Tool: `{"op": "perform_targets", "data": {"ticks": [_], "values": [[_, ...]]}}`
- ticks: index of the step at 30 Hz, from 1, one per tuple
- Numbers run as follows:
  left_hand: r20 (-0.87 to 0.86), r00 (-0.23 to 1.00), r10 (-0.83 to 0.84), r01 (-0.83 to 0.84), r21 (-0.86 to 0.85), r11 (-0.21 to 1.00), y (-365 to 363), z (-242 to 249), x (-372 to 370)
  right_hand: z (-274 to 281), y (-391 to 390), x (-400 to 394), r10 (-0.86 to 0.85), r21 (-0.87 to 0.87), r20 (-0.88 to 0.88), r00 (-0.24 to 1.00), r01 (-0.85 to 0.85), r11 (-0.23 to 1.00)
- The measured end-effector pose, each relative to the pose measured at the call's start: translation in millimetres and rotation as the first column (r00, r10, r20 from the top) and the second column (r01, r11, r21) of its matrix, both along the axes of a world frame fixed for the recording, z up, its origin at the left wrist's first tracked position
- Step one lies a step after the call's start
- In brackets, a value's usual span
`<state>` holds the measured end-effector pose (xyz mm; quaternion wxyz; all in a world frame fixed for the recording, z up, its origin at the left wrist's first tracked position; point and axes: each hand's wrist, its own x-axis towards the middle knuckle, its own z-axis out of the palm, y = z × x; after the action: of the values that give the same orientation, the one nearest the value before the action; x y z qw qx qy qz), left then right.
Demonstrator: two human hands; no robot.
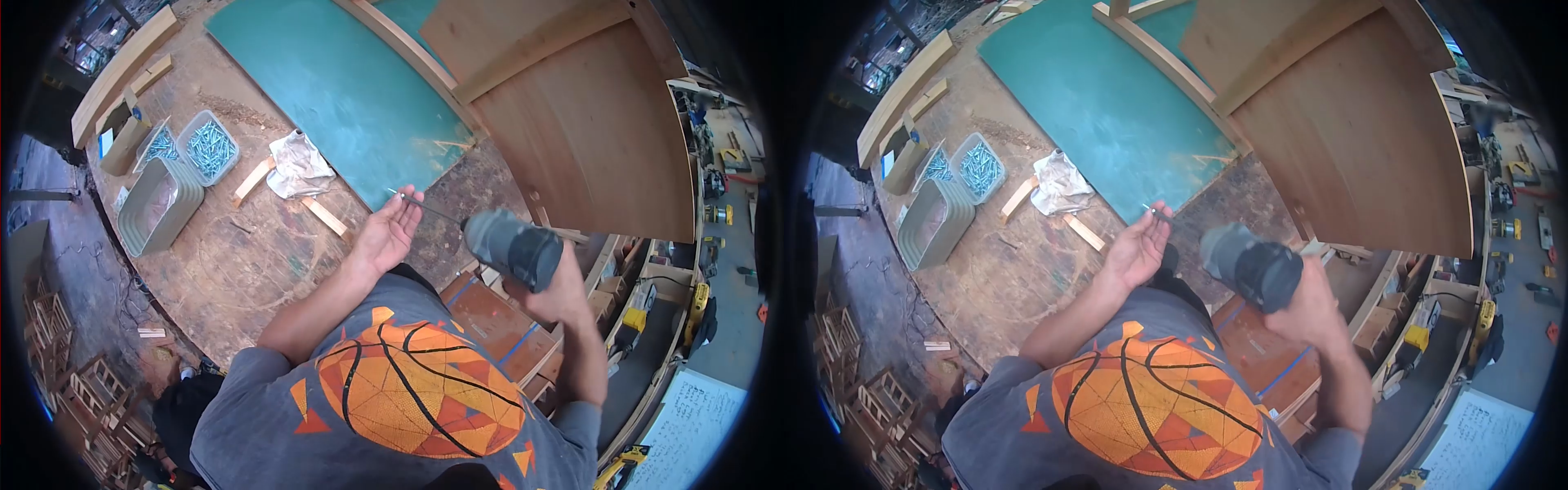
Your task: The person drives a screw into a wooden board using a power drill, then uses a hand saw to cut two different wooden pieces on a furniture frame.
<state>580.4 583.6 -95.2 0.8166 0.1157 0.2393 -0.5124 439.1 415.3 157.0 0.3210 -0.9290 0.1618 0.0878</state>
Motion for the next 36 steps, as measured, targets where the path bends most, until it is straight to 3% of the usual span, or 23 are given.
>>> {"op": "perform_targets", "data": {"ticks": [4, 7, 9, 11, 12, 13, 14, 15, 16, 17, 18, 20, 22, 28, 36], "values": [[-0.098, 0.992, 0.081, -0.09, -0.087, 0.992, -1.7, -3.8, 3.1, 32.8, 3.9, 65.2, 0.065, -0.048, -0.047, 0.997, -0.067, 0.997], [-0.151, 0.982, 0.109, -0.123, -0.082, 0.989, -2.3, -10.8, 4.8, 47.8, 7.3, 105.9, 0.104, -0.067, -0.265, 0.959, -0.126, 0.99], [-0.168, 0.978, 0.127, -0.142, -0.08, 0.987, 3.4, -10.4, 8.0, 50.5, 9.2, 121.0, 0.126, -0.052, -0.236, 0.964, -0.142, 0.988], [0.006, 0.998, -0.066, 0.066, -0.024, 0.998, 18.3, 0.7, 11.0, 50.6, 8.5, 130.9, 0.157, -0.055, -0.23, 0.96, -0.174, 0.983], [0.002, 0.998, -0.056, 0.056, -0.02, 0.998, 27.3, 10.1, 13.9, 52.1, 8.3, 134.7, 0.168, -0.05, -0.233, 0.958, -0.184, 0.982], [0.351, 0.927, -0.133, 0.044, 0.25, 0.967, 39.0, 20.5, 15.3, 54.2, 8.2, 137.2, 0.168, -0.048, -0.258, 0.951, -0.186, 0.981], [0.618, 0.731, -0.289, -0.062, 0.482, 0.874, 49.6, 24.9, 15.3, 55.3, 7.2, 138.3, 0.162, -0.047, -0.282, 0.946, -0.183, 0.982], [0.749, 0.601, -0.279, -0.256, 0.511, 0.821, 55.4, 6.3, 10.8, 55.2, 4.6, 139.6, 0.16, -0.046, -0.28, 0.946, -0.18, 0.983], [0.746, 0.603, -0.282, -0.251, 0.514, 0.82, 60.8, 6.5, 18.7, 54.2, 2.2, 139.9, 0.204, -0.036, -0.26, 0.944, -0.221, 0.975], [0.875, 0.234, -0.423, -0.477, 0.483, 0.734, 65.0, 8.3, 30.6, 52.9, 0.7, 139.8, 0.249, -0.021, -0.241, 0.938, -0.262, 0.965], [0.81, -0.156, -0.566, -0.666, 0.337, 0.665, 65.2, 13.5, 44.1, 53.2, -0.7, 141.9, 0.251, -0.018, -0.241, 0.938, -0.263, 0.965], [0.761, -0.188, -0.621, -0.651, 0.377, 0.659, 51.5, 18.8, 55.6, 56.2, -2.6, 145.2, 0.274, -0.038, -0.33, 0.903, -0.303, 0.952], [0.613, -0.437, -0.658, -0.654, 0.286, 0.7, 35.3, 1.9, 62.3, 56.8, -2.6, 147.6, 0.293, -0.011, -0.311, 0.904, -0.312, 0.95], [0.611, -0.459, -0.645, -0.705, 0.19, 0.683, 21.8, -15.0, 60.5, 54.4, -6.2, 151.7, 0.286, -0.054, -0.35, 0.892, -0.324, 0.944], [0.63, -0.441, -0.64, -0.695, 0.212, 0.687, 21.7, -13.9, 59.3, 60.3, -3.2, 162.7, 0.333, -0.114, -0.365, 0.869, -0.397, 0.911]]}}
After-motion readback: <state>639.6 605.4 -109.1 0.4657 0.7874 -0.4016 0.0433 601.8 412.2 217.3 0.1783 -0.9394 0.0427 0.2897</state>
